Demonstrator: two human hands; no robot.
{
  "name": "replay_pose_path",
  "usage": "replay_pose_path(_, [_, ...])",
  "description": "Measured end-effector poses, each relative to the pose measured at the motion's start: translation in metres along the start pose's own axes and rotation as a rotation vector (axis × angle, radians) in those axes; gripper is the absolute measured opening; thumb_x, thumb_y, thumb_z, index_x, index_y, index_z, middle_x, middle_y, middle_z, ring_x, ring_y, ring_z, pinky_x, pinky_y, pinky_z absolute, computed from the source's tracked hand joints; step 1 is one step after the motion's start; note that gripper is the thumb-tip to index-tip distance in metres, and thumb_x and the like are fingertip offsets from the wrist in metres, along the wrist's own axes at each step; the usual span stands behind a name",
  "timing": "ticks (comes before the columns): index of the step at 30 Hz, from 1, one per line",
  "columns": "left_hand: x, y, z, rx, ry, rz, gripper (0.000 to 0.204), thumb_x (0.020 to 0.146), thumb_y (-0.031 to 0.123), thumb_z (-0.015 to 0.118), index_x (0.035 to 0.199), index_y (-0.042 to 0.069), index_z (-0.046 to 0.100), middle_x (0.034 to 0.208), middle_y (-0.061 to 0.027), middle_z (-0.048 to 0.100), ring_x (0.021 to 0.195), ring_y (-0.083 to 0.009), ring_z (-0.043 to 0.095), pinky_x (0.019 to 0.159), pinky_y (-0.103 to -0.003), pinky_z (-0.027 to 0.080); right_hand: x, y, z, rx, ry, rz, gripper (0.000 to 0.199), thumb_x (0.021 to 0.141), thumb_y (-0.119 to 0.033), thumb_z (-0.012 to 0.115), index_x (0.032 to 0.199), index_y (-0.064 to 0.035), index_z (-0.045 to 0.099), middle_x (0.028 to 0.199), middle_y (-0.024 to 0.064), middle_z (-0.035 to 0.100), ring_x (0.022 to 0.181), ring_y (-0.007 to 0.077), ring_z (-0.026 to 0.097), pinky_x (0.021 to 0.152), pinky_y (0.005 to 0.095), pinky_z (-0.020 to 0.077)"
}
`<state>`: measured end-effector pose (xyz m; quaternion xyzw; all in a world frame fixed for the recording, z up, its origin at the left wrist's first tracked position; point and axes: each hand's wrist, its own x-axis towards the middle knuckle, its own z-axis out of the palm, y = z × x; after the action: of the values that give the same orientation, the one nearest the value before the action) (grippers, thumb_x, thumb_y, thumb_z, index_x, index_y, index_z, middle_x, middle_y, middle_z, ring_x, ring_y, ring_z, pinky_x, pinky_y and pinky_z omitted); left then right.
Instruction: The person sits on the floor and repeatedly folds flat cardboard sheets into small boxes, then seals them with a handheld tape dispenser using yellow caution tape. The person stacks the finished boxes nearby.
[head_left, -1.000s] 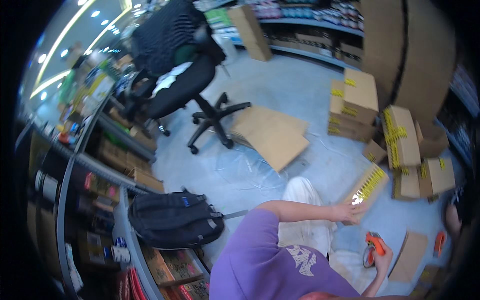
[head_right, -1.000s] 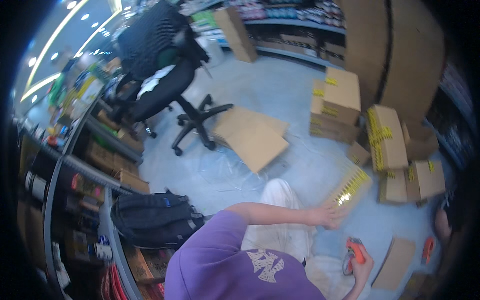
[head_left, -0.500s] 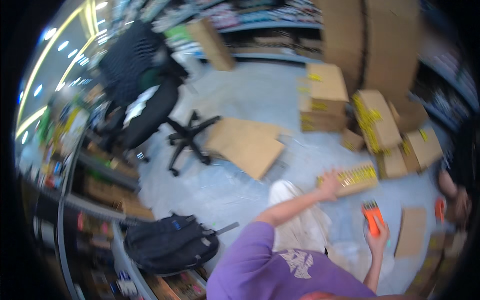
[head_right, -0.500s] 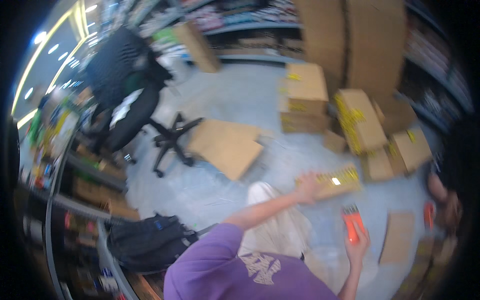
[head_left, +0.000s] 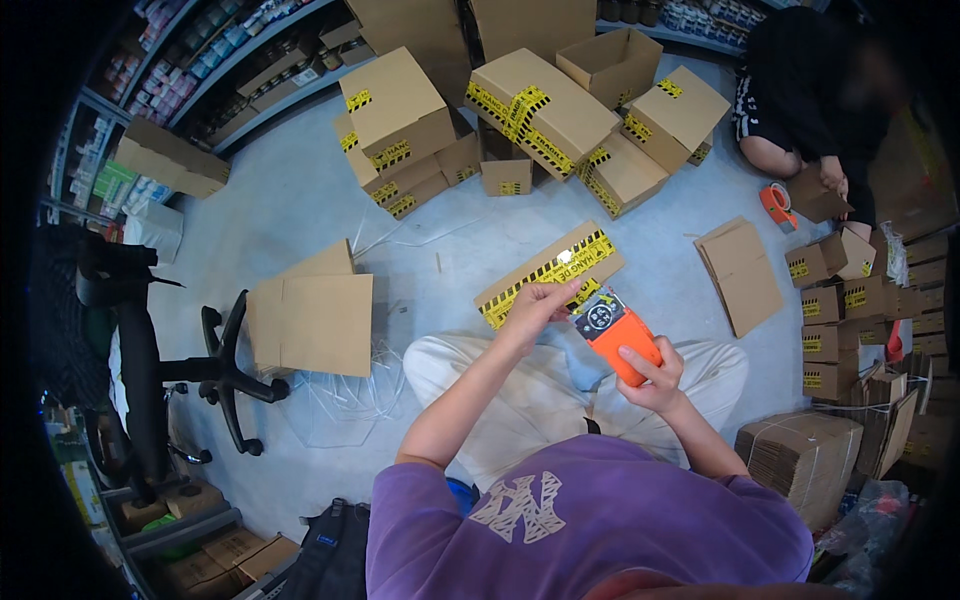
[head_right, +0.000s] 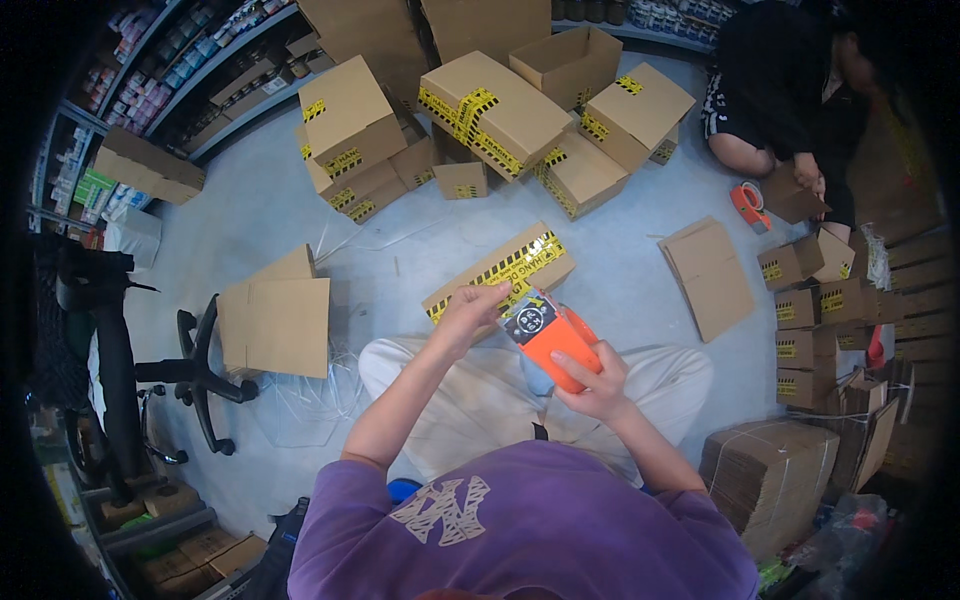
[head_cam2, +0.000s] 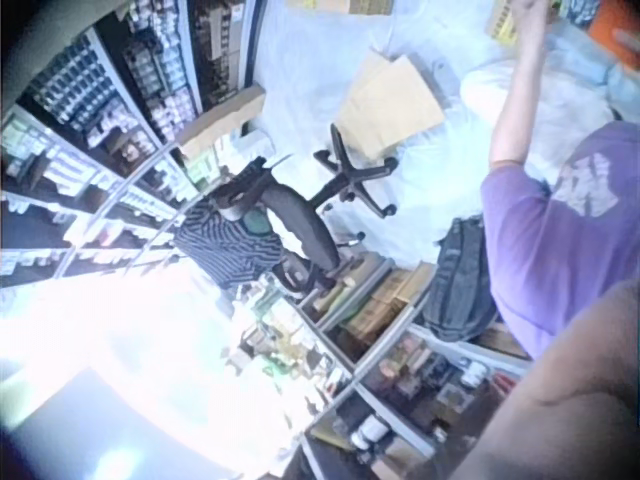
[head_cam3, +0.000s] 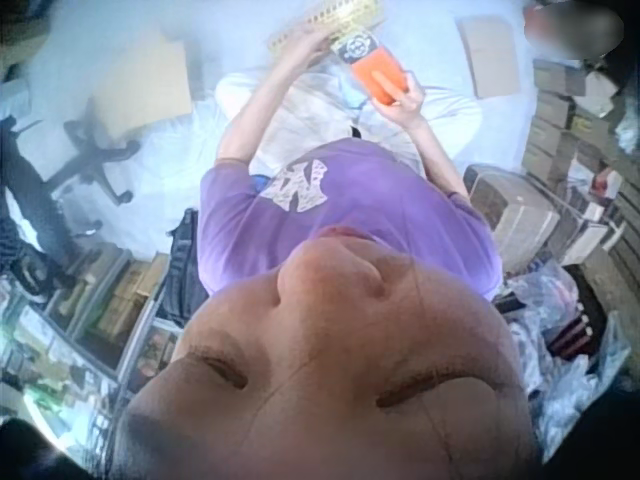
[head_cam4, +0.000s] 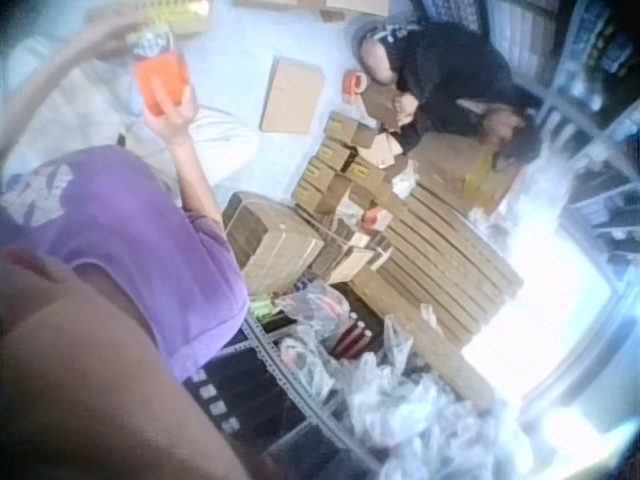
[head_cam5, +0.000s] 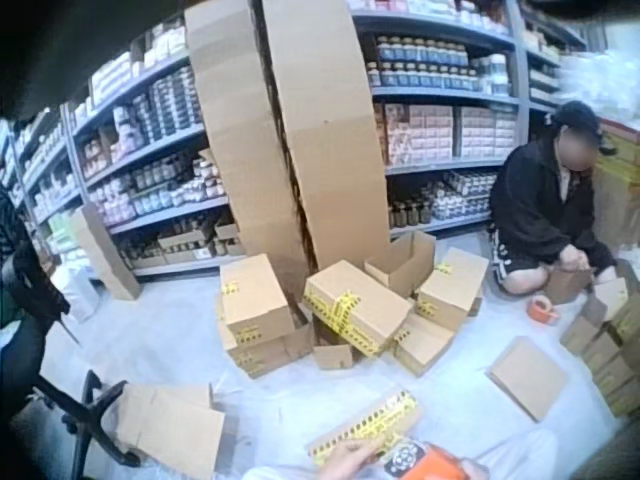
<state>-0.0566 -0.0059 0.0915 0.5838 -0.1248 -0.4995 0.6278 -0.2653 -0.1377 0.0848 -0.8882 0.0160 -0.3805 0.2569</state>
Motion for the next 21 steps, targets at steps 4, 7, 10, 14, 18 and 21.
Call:
replay_pose_path(4, [0.018, -0.013, -0.008, 0.059, 0.052, 0.112, 0.024, 0.086, 0.022, 0.073, 0.088, -0.002, 0.073, 0.081, -0.0050, 0.071, 0.071, -0.0087, 0.062, 0.065, -0.026, 0.050, 0.005, -0.005, 0.013, -0.014, -0.037, 0.040, 0.058, 0.053, -0.008, 0.073, 0.110, -0.0176, 0.071, 0.077, 0.0065, 0.051, 0.057, 0.0208, 0.051, 0.049, 0.0307, 0.0435])
replay_pose_path(7, [0.050, -0.001, -0.031, 0.374, 0.140, 0.117, 0.018, 0.084, 0.016, 0.073, 0.083, -0.002, 0.074, 0.076, -0.0056, 0.071, 0.066, -0.0089, 0.062, 0.060, -0.028, 0.051, 0.004, -0.018, 0.021, -0.028, -0.122, 0.247, 0.060, 0.055, -0.007, 0.073, 0.114, -0.0179, 0.071, 0.076, 0.0076, 0.050, 0.057, 0.0208, 0.050, 0.050, 0.0319, 0.0449])
replay_pose_path(10, [0.098, 0.011, -0.078, 0.549, 0.346, 0.172, 0.017, 0.081, 0.015, 0.075, 0.080, -0.002, 0.074, 0.070, -0.0062, 0.070, 0.059, -0.0102, 0.062, 0.057, -0.027, 0.050, -0.017, -0.019, 0.016, -0.057, -0.207, 0.380, 0.059, 0.058, -0.009, 0.073, 0.116, -0.0199, 0.070, 0.077, 0.0071, 0.048, 0.062, 0.0218, 0.053, 0.055, 0.0333, 0.0470])
replay_pose_path(14, [0.138, -0.014, -0.109, 0.746, 0.360, 0.168, 0.018, 0.078, 0.017, 0.078, 0.080, -0.001, 0.075, 0.069, -0.0077, 0.070, 0.060, -0.0121, 0.063, 0.060, -0.027, 0.051, -0.027, -0.011, 0.032, -0.018, -0.208, 0.474, 0.060, 0.059, -0.006, 0.075, 0.118, -0.0161, 0.069, 0.077, 0.0091, 0.049, 0.062, 0.0225, 0.053, 0.057, 0.0326, 0.0470])
replay_pose_path(18, [0.155, -0.067, -0.136, 0.667, 0.202, 0.005, 0.026, 0.076, 0.027, 0.079, 0.092, 0.008, 0.075, 0.091, -0.0135, 0.071, 0.085, -0.0218, 0.069, 0.078, -0.031, 0.054, -0.038, 0.004, 0.054, 0.036, -0.222, 0.495, 0.062, 0.060, -0.008, 0.073, 0.121, -0.0194, 0.068, 0.077, 0.0095, 0.047, 0.062, 0.0242, 0.052, 0.057, 0.0346, 0.0468])
replay_pose_path(21, [0.156, -0.072, -0.135, 0.939, 0.258, 0.015, 0.052, 0.076, 0.035, 0.078, 0.121, 0.013, 0.064, 0.126, -0.0165, 0.058, 0.110, -0.0298, 0.060, 0.091, -0.036, 0.049, -0.047, 0.009, 0.055, 0.054, -0.241, 0.510, 0.063, 0.060, -0.010, 0.073, 0.122, -0.0217, 0.067, 0.078, 0.0099, 0.046, 0.062, 0.0252, 0.051, 0.056, 0.0364, 0.0467])
